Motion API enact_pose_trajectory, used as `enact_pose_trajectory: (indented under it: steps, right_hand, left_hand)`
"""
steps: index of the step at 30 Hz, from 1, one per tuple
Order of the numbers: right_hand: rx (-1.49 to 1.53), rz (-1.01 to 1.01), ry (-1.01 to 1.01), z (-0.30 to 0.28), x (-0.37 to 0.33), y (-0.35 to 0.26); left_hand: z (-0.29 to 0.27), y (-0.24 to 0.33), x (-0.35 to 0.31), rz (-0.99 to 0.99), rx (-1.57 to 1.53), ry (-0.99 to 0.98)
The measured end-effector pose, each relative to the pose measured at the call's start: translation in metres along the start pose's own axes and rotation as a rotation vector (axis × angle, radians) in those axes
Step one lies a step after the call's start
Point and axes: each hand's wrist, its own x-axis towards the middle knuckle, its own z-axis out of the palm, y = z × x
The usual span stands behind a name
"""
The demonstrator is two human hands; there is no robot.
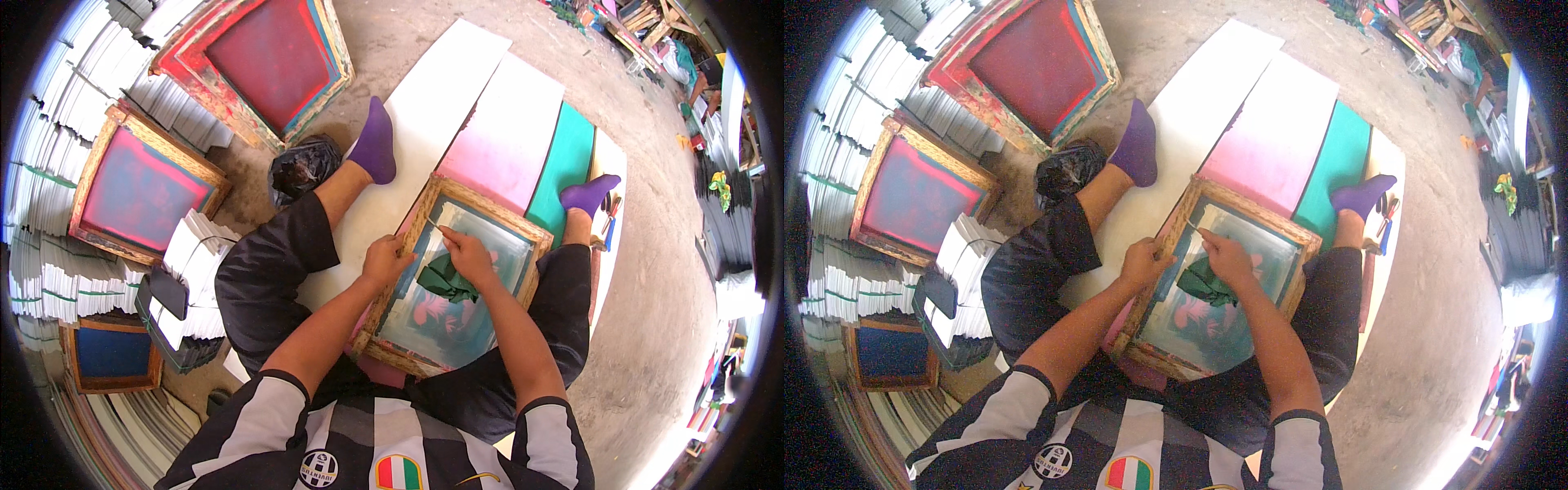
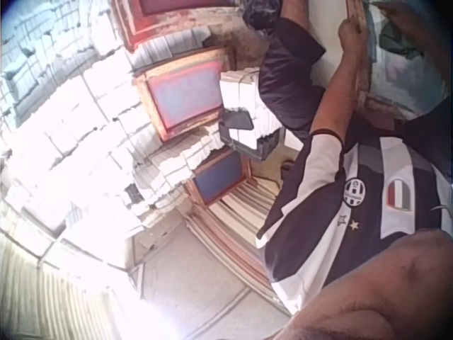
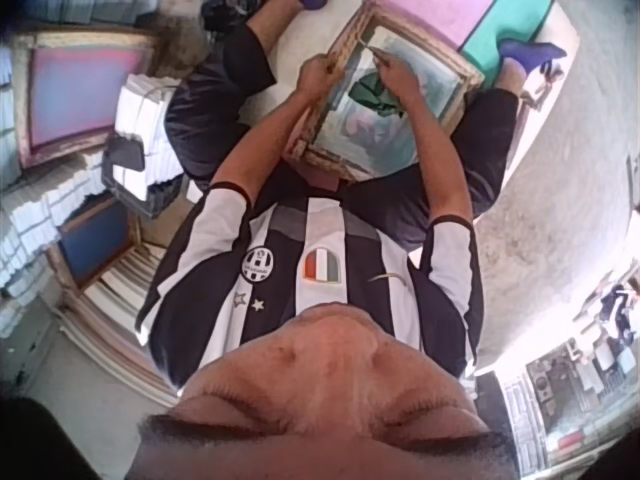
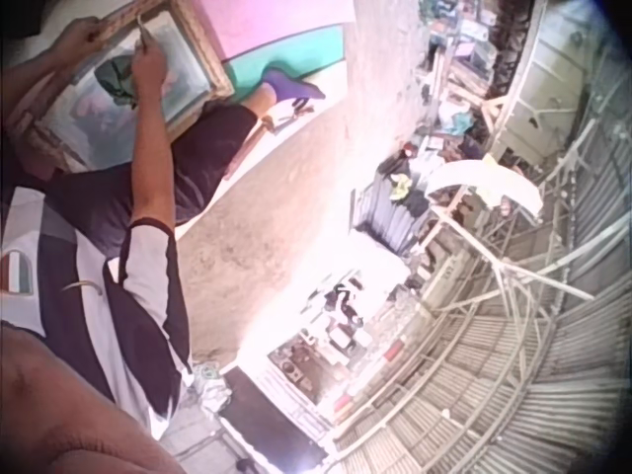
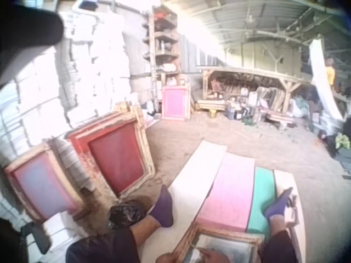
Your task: The person sits on the floor and uses a small pointed tool to carve a design into a green sheet placed on a wooden frame. The person repeatedly scrapes away material to form the pattern.
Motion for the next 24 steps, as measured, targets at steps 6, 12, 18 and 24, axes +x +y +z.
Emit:
enact_pose_trajectory:
  steps: [6,12,18,24]
  right_hand:
    - [0.156,-0.050,0.027,0.017,0.010,0.039]
    - [0.409,0.116,-0.133,-0.002,0.017,0.023]
    - [0.097,-0.067,0.065,0.005,0.009,0.013]
    - [0.587,0.388,-0.321,-0.036,0.027,-0.012]
  left_hand:
    - [0.004,0.006,0.004,0.034,-0.013,0.017]
    - [0.001,0.009,0.004,-0.012,-0.009,-0.013]
    - [-0.001,0.009,0.000,-0.045,-0.066,-0.010]
    - [-0.005,0.007,-0.001,-0.018,-0.005,-0.011]
